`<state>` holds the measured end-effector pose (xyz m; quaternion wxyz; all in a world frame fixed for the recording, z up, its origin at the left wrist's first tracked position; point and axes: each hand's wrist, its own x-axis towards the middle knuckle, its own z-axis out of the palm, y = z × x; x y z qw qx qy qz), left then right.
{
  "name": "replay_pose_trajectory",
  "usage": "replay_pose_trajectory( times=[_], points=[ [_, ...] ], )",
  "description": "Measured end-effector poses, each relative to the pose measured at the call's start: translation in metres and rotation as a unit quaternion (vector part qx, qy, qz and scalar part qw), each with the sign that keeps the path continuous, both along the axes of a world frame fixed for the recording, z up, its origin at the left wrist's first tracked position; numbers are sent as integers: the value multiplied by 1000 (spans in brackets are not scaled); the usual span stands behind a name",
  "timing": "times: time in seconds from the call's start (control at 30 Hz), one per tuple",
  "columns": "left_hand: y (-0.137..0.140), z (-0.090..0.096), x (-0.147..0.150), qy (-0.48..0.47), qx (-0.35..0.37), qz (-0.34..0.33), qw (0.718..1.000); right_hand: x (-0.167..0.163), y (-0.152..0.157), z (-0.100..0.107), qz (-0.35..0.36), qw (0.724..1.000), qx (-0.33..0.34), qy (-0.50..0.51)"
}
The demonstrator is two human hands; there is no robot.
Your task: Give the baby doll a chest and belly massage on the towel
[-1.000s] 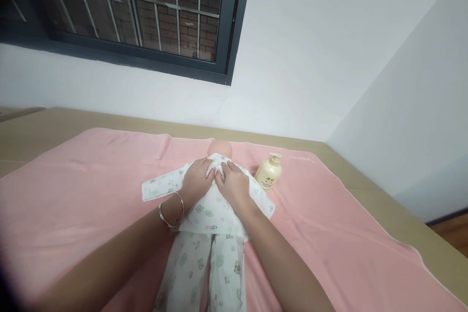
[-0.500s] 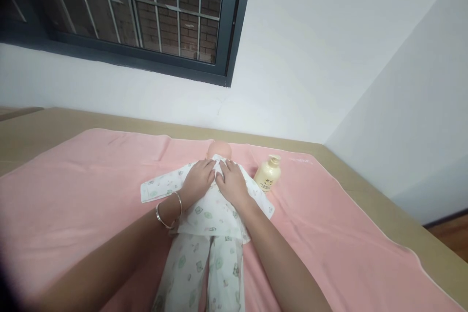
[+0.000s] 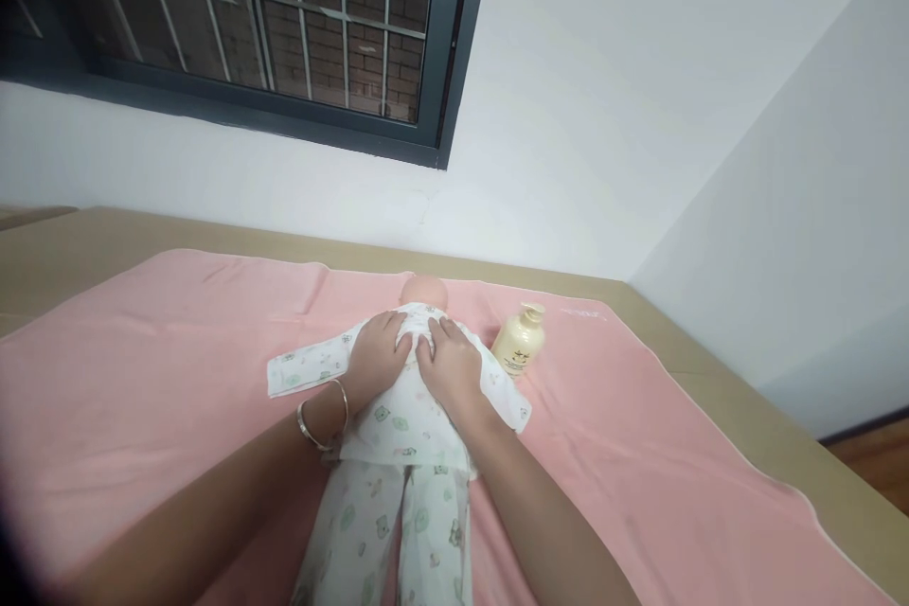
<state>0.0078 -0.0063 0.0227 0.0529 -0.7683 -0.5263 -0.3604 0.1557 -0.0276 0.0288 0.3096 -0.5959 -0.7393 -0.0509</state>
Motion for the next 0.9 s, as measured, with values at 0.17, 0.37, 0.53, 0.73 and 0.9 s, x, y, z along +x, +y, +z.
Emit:
replay_pose_trajectory(
  times=[0.17, 0.37, 0.53, 0.73, 0.9],
  points=[
    [6, -7, -1, -15, -3, -4, 1000, 5, 10, 0, 67, 997, -18, 32],
    [6, -8, -1, -31, -11, -13, 999, 4, 10, -1, 66, 997, -21, 45],
    [6, -7, -1, -43, -13, -17, 999, 4, 10, -1, 67, 997, -19, 45],
    [6, -7, -2, -49, -11, -22, 998, 4, 9, 0, 64, 997, -25, 47],
    [6, -7, -1, -53, -13, -24, 998, 4, 10, -1, 64, 996, -22, 50]
  ],
)
